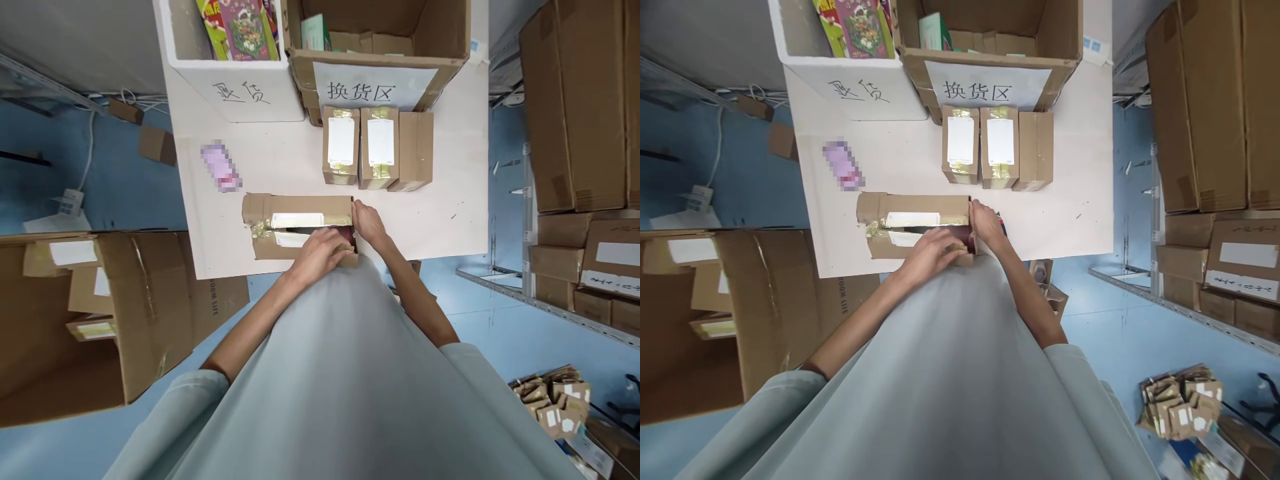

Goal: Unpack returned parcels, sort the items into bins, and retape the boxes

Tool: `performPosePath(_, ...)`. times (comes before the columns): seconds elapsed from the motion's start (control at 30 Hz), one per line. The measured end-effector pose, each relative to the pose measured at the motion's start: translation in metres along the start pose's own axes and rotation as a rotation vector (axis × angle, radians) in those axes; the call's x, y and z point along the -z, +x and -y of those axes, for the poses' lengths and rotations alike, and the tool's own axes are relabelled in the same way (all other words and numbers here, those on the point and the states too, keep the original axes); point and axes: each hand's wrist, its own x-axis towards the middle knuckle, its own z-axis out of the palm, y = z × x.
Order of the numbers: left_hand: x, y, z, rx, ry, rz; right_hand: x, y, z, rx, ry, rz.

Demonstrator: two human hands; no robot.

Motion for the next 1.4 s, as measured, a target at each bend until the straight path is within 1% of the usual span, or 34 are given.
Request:
performPosePath(0.07,0.001,-0.009,0.0,-0.041,-0.019,0.026,0.003,-0.002,0.002,-0.011,-0.022,0.007)
performPosePath(0.17,-0.005,-0.022,0.004,-0.068,-0.03,0.013,0.004,-0.02,0.001,-0.013,-0.026,0.05)
performPosePath(0.23,-0.01,-0.027,0.01,-0.051,0.002,-0.017,0.003,-0.037,-0.001,-0.003,-0.003,0.066)
performPosePath(0.3,-0.01,-0.033,0.02,-0.007,0.05,-0.059,0.002,-0.056,-0.004,0.003,0.029,0.039)
performPosePath(0.37,0.0,-0.043,0.034,0.059,0.103,-0.134,0.001,-0.072,-0.005,0.014,0.049,-0.012)
performPosePath(0.47,0.027,-0.065,0.062,0.182,0.203,-0.269,0.002,-0.087,-0.002,0.077,0.045,-0.079)
performPosePath(0.5,0.037,-0.074,0.072,0.218,0.235,-0.295,0.003,-0.089,0.0,0.113,0.034,-0.093)
performPosePath(0.53,0.046,-0.081,0.081,0.242,0.258,-0.302,0.004,-0.089,0.003,0.154,0.018,-0.098)
performPosePath(0.6,0.059,-0.094,0.098,0.254,0.283,-0.264,0.005,-0.087,0.007,0.229,-0.029,-0.08)
performPosePath(0.67,0.065,-0.1,0.109,0.232,0.288,-0.194,0.006,-0.082,0.012,0.269,-0.075,-0.05)
performPosePath(0.73,0.066,-0.101,0.116,0.206,0.289,-0.142,0.006,-0.075,0.019,0.268,-0.106,-0.036)
performPosePath(0.83,0.064,-0.098,0.121,0.172,0.301,-0.114,0.003,-0.065,0.035,0.263,-0.149,-0.018)
performPosePath(0.97,0.064,-0.09,0.127,0.118,0.307,-0.078,-0.006,-0.055,0.071,0.308,-0.22,0.025)
performPosePath(1.07,0.067,-0.088,0.133,0.077,0.291,-0.039,-0.012,-0.049,0.099,0.351,-0.291,0.052)
performPosePath(1.17,0.073,-0.09,0.136,0.01,0.307,-0.003,-0.013,-0.043,0.12,0.397,-0.402,0.099)
performPosePath(1.27,0.079,-0.096,0.135,-0.074,0.329,0.005,-0.008,-0.036,0.129,0.448,-0.524,0.166)
performPosePath(1.33,0.082,-0.1,0.133,-0.139,0.363,-0.015,0.0,-0.032,0.127,0.496,-0.587,0.215)
performPosePath(1.4,0.084,-0.104,0.13,-0.214,0.415,-0.046,0.011,-0.029,0.124,0.514,-0.633,0.267)
